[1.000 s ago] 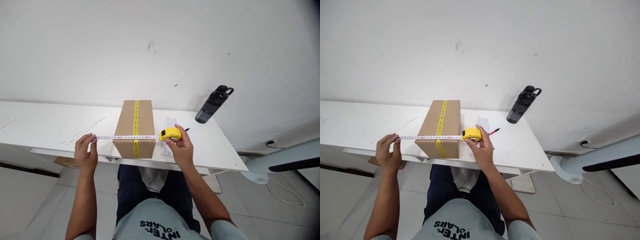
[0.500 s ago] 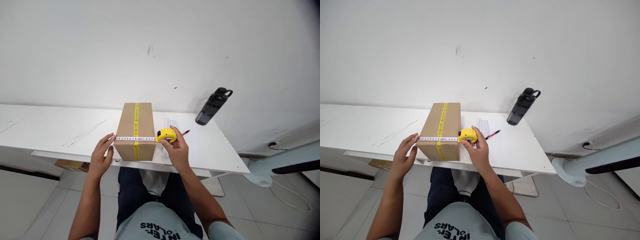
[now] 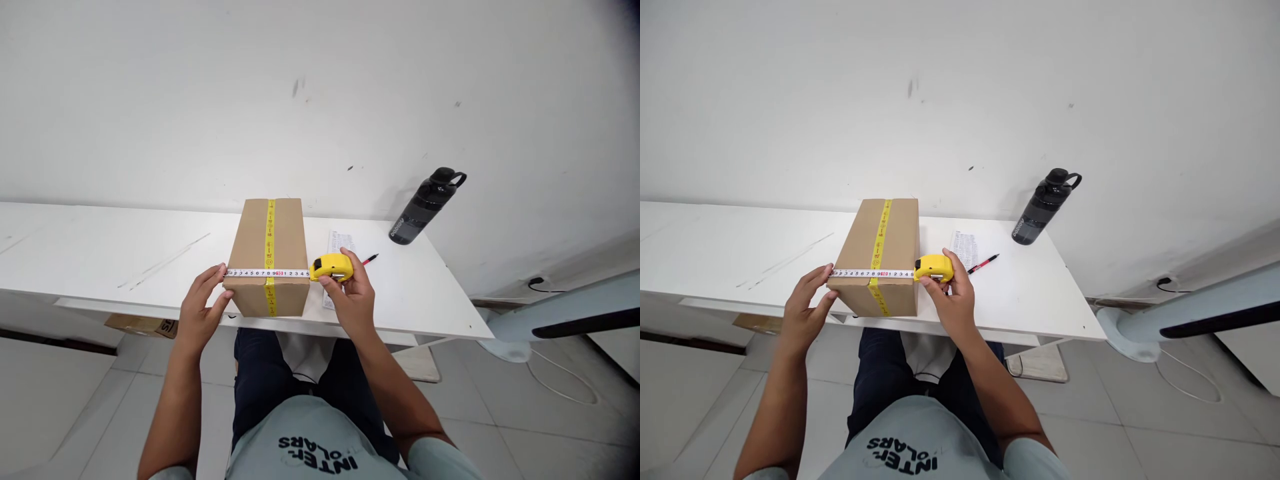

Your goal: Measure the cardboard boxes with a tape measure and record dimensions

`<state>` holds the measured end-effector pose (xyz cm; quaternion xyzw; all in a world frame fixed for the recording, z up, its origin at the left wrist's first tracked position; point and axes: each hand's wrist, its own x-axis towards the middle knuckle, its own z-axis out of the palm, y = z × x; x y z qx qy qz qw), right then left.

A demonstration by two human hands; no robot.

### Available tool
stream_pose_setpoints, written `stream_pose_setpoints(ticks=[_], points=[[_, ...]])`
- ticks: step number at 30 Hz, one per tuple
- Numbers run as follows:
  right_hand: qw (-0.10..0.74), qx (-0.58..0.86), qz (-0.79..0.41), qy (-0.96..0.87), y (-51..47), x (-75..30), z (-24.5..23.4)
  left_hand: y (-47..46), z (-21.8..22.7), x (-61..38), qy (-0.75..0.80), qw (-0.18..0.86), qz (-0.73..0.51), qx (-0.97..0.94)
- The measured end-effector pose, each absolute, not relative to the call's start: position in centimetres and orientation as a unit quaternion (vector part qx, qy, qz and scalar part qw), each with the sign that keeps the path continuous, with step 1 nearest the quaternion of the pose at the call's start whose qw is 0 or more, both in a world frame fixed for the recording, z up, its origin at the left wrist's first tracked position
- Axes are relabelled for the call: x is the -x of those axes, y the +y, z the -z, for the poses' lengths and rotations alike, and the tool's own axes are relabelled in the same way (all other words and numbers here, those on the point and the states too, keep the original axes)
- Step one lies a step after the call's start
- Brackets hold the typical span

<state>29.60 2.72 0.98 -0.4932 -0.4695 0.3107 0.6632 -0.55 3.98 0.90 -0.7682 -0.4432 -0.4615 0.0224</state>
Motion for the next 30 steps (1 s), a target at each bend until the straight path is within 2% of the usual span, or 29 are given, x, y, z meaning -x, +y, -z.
stream_pose_setpoints(ticks=[6, 11, 13, 16, 20, 26, 30], points=[[0.670, 0.484, -0.323, -0.460, 2.7, -29.5, -0.8, 4.1, -0.8, -0.1, -0.426, 0.073, 0.505, 0.747], [0.705, 0.478, -0.267, -0.451, 1.4, -29.0, 0.0, 2.9, -1.6, 0.1, -0.394, 0.239, 0.477, 0.749], [0.708, 0.469, -0.252, -0.464, 0.1, -28.9, 0.4, 1.5, -2.3, -0.5, -0.375, 0.267, 0.450, 0.765], [0.697, 0.432, -0.287, -0.496, -2.1, -28.6, 0.8, -1.0, -2.8, -3.0, -0.323, 0.237, 0.441, 0.803], [0.649, 0.413, -0.396, -0.501, -4.2, -28.0, 1.2, -2.7, -1.5, -7.2, -0.256, 0.161, 0.440, 0.846], [0.632, 0.452, -0.507, -0.373, -4.9, -27.7, 2.5, -2.5, 2.2, -9.7, -0.289, 0.097, 0.456, 0.836], [0.618, 0.480, -0.538, -0.314, -5.7, -28.0, 4.4, -3.3, 3.3, -10.0, -0.311, 0.076, 0.428, 0.845]])
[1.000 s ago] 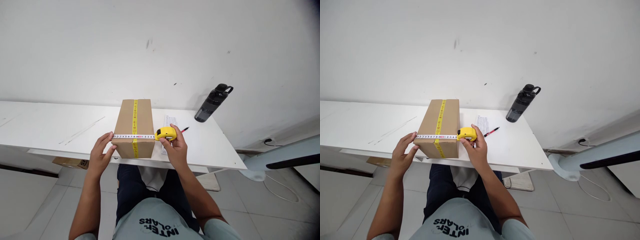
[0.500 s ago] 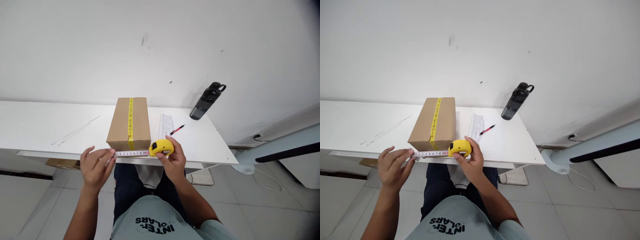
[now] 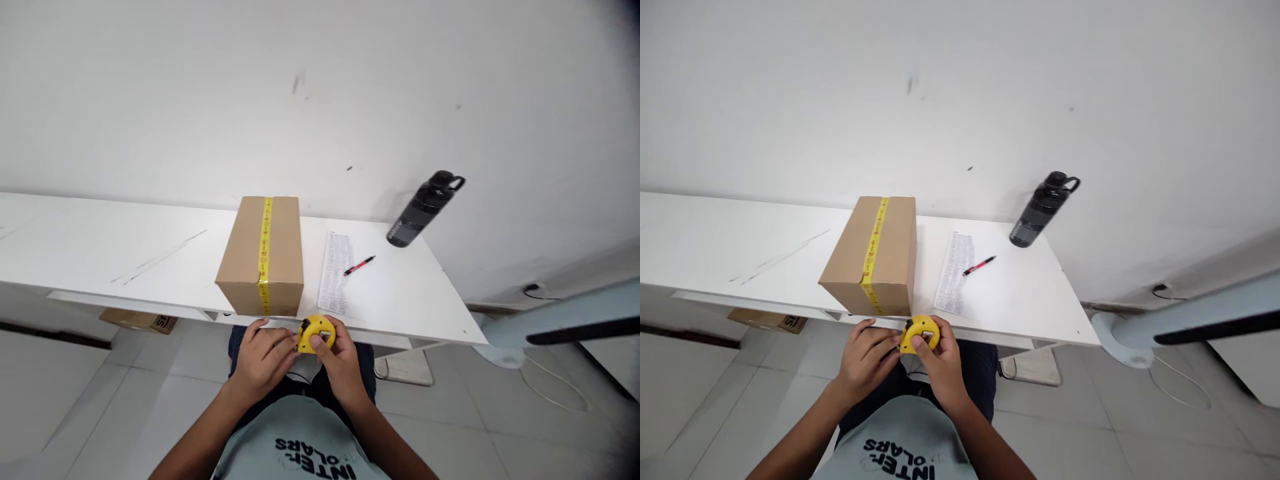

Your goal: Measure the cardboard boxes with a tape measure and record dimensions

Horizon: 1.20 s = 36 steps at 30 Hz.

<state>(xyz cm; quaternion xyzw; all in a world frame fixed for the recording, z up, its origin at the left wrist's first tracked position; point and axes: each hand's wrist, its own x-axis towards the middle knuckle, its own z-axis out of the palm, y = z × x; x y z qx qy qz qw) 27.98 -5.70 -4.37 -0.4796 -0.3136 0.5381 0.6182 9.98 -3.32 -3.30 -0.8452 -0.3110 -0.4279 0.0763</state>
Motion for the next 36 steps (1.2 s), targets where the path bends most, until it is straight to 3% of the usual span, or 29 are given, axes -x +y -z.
stream_pose_setpoints(ticks=[5, 12, 16, 24, 30, 36], points=[[0.605, 0.512, -0.552, -0.260, -6.0, -28.1, 6.9, -3.7, 1.0, -11.7, -0.321, 0.116, 0.443, 0.829], [0.651, 0.504, -0.537, -0.183, -5.6, -28.2, 6.9, 1.4, -3.9, -17.7, -0.514, 0.107, 0.402, 0.750], [0.652, 0.532, -0.514, -0.168, -6.2, -29.1, 7.2, 3.2, -3.4, -16.7, -0.520, 0.114, 0.412, 0.739], [0.654, 0.560, -0.487, -0.145, -6.5, -30.6, 8.5, 0.3, 0.5, -6.1, -0.520, 0.245, 0.509, 0.641], [0.645, 0.560, -0.496, -0.158, -6.0, -30.2, 9.5, -0.2, 0.9, 2.3, -0.539, 0.146, 0.536, 0.633], [0.660, 0.535, -0.503, -0.158, -5.7, -29.2, 8.5, 2.8, 0.7, 4.4, -0.566, 0.071, 0.552, 0.608]])
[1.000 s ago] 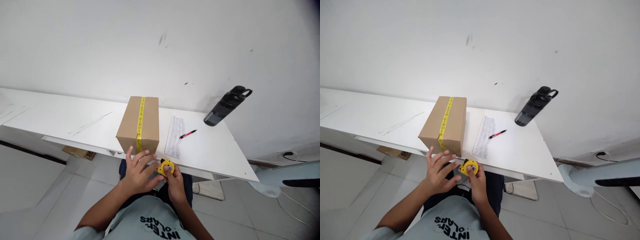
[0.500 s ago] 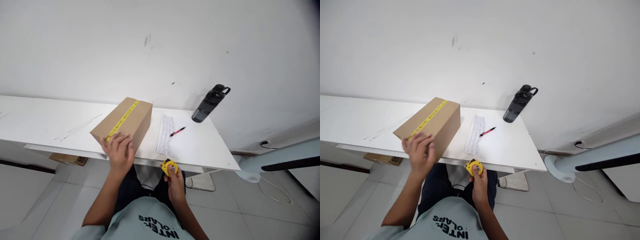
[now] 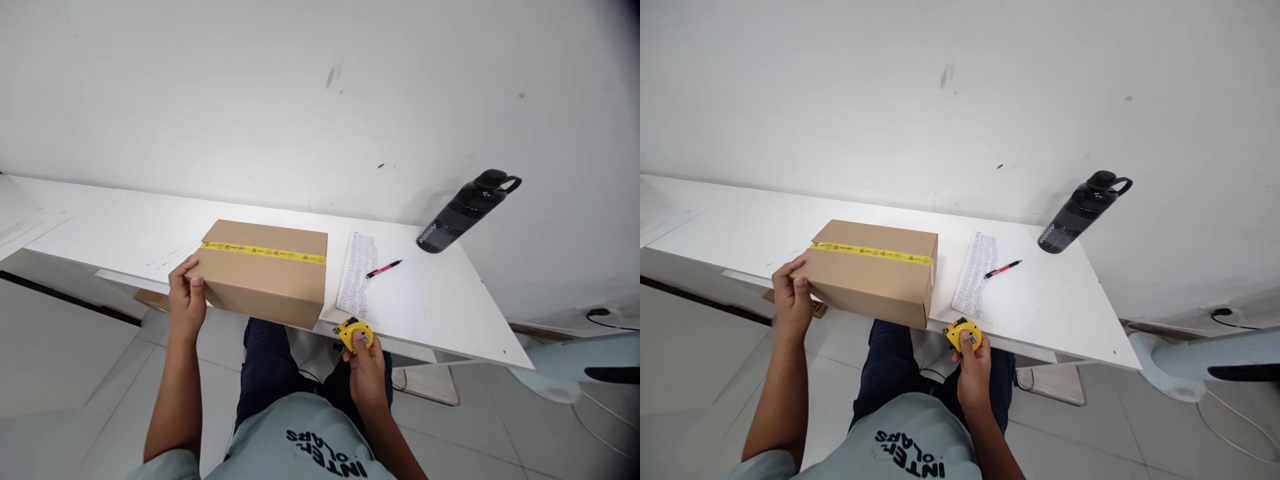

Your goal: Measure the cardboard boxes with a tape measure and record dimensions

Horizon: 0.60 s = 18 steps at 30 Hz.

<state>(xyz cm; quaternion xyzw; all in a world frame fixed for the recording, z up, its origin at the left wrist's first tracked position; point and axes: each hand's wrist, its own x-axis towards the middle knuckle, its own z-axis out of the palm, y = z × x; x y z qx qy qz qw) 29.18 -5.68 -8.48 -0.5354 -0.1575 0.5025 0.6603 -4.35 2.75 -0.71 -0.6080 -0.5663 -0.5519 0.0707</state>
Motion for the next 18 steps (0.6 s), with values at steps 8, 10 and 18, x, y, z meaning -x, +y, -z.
stream_pose_setpoints(ticks=[8, 10, 18], points=[[0.665, 0.530, -0.490, -0.193, -6.4, -28.7, 7.8, 2.9, 0.9, -2.5, -0.570, 0.174, 0.571, 0.565], [0.657, 0.520, -0.507, -0.201, -7.0, -28.7, 7.4, 0.7, 0.6, -5.4, -0.516, 0.217, 0.561, 0.609], [0.633, 0.454, -0.542, -0.315, -8.5, -28.8, 4.4, -3.9, 0.6, -10.3, -0.221, 0.019, 0.391, 0.893]])
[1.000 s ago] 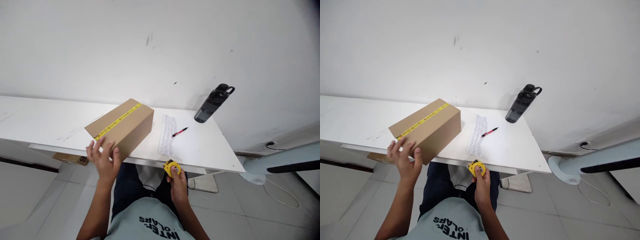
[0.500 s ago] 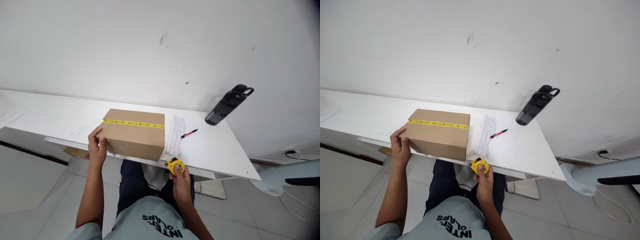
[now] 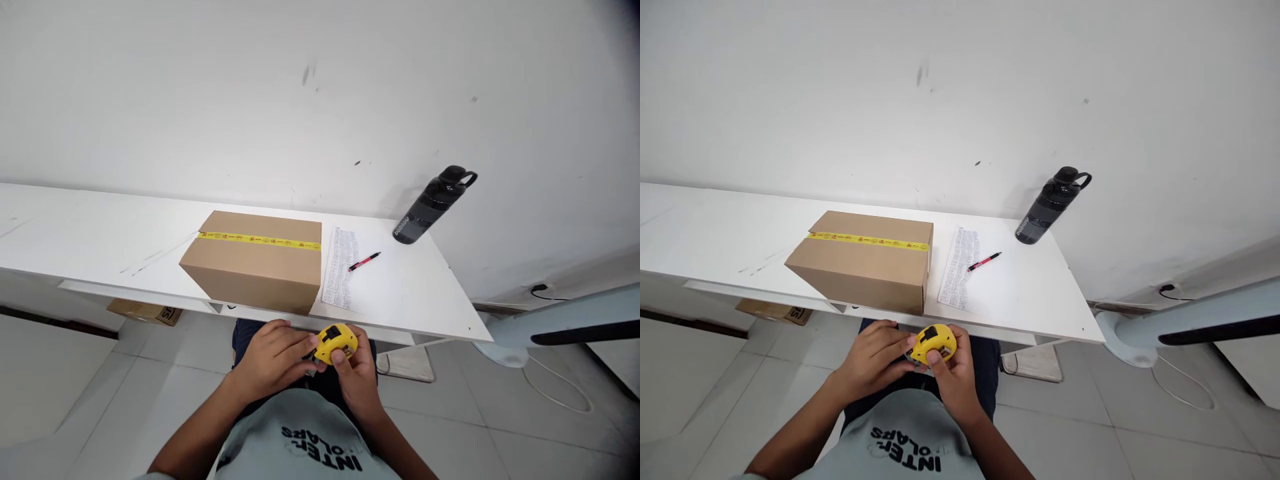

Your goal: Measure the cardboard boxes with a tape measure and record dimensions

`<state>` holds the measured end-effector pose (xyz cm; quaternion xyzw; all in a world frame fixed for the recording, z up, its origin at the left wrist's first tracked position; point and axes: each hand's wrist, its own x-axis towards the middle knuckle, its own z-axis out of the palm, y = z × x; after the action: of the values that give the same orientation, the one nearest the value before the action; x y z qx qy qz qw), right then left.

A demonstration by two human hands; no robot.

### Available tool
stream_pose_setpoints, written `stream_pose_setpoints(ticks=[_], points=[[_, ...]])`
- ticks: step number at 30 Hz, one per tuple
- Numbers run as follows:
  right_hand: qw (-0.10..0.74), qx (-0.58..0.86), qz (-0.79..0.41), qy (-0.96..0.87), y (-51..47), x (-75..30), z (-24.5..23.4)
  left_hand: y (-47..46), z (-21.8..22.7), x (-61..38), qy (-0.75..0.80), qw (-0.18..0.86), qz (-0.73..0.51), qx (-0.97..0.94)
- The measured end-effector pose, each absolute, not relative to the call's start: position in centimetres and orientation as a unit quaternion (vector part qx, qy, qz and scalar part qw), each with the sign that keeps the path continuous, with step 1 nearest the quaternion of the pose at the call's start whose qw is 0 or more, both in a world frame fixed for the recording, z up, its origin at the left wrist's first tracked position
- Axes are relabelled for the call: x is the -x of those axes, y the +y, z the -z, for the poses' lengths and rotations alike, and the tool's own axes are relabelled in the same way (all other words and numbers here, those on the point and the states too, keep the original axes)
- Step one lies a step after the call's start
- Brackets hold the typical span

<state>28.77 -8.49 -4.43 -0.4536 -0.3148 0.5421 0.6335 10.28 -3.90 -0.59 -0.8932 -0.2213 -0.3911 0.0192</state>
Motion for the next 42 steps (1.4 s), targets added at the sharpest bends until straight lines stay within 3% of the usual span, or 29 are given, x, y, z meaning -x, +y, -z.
stream_pose_setpoints(ticks=[6, 13, 20, 27, 31, 36, 39, 42], points=[[0.596, 0.482, -0.555, -0.322, -8.0, -28.2, 4.3, -3.6, -0.5, -6.8, -0.274, 0.078, 0.381, 0.880], [0.564, 0.462, -0.599, -0.332, -8.3, -27.1, 4.6, -4.4, 0.0, -7.2, -0.238, 0.055, 0.351, 0.904], [0.630, 0.522, -0.507, -0.270, -7.2, -31.5, 6.2, -1.9, -2.1, 0.4, -0.387, 0.267, 0.354, 0.809], [0.583, 0.427, -0.614, -0.317, -7.5, -29.3, 5.8, -4.3, 0.3, -7.6, -0.271, 0.058, 0.378, 0.884], [0.581, 0.415, -0.622, -0.320, -7.3, -28.6, 5.8, -4.4, 1.5, -10.7, -0.261, 0.039, 0.415, 0.871], [0.604, 0.473, -0.554, -0.322, -6.3, -32.7, 6.0, -2.1, 1.3, -4.6, -0.343, 0.141, 0.403, 0.837], [0.672, 0.488, -0.475, -0.291, -5.6, -35.7, 5.5, -0.3, 1.4, 2.0, -0.492, 0.265, 0.428, 0.711], [0.738, 0.490, -0.371, -0.278, -4.7, -38.1, 4.3, 1.5, 1.1, 7.6, -0.578, 0.318, 0.470, 0.586]])
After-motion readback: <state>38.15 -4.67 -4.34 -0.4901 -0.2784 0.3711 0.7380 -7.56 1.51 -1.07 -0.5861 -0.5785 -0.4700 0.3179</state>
